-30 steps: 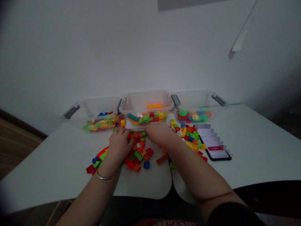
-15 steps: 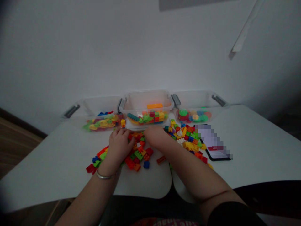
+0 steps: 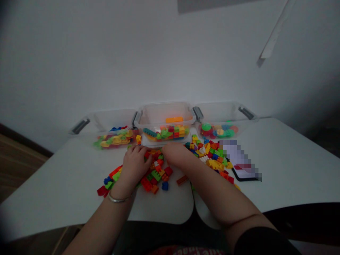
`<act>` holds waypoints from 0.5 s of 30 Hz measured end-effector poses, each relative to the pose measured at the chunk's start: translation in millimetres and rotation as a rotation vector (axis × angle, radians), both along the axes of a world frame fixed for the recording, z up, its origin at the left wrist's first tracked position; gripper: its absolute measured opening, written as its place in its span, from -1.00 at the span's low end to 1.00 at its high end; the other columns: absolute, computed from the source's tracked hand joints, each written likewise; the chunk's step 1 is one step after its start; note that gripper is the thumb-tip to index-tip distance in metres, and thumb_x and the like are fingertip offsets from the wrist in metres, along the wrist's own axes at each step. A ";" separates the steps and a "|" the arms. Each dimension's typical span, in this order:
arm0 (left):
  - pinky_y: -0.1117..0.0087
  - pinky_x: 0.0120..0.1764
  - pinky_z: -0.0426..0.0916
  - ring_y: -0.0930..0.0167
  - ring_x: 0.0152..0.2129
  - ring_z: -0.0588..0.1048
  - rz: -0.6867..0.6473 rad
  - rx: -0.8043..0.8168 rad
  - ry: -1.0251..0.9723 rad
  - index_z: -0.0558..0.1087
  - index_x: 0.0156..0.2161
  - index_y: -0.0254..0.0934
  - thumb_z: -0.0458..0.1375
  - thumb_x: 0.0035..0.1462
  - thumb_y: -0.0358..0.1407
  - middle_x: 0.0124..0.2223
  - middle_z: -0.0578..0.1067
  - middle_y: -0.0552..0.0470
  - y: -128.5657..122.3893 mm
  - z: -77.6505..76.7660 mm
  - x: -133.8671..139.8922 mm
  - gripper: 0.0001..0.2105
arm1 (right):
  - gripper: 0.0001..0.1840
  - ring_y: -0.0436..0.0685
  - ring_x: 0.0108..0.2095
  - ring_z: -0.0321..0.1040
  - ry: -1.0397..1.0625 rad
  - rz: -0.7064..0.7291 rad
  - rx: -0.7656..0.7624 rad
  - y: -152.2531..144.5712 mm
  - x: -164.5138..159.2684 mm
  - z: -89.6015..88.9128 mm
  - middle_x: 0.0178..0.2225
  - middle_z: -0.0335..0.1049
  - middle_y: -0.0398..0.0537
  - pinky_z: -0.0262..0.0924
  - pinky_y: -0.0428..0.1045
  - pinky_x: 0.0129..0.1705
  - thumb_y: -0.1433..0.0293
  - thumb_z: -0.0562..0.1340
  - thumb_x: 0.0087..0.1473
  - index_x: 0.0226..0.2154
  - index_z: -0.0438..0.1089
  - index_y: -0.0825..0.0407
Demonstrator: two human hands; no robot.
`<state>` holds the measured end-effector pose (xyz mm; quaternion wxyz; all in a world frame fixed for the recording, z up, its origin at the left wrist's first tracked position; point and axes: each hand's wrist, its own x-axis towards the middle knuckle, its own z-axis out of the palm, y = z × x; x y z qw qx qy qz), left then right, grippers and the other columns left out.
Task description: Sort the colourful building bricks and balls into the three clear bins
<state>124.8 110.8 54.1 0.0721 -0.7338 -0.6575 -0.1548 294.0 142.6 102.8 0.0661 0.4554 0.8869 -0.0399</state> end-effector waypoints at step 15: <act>0.06 0.08 0.30 0.09 0.04 0.36 0.000 -0.001 -0.014 0.54 -0.08 -0.27 0.07 0.17 -0.23 -0.02 0.53 -0.16 0.1 -2.7 -0.2 -0.70 | -0.79 0.12 -0.25 0.41 0.977 -0.297 0.567 40.9 56.8 23.2 -0.14 0.51 0.03 0.27 0.03 -0.20 0.45 0.06 0.06 -0.24 0.33 0.00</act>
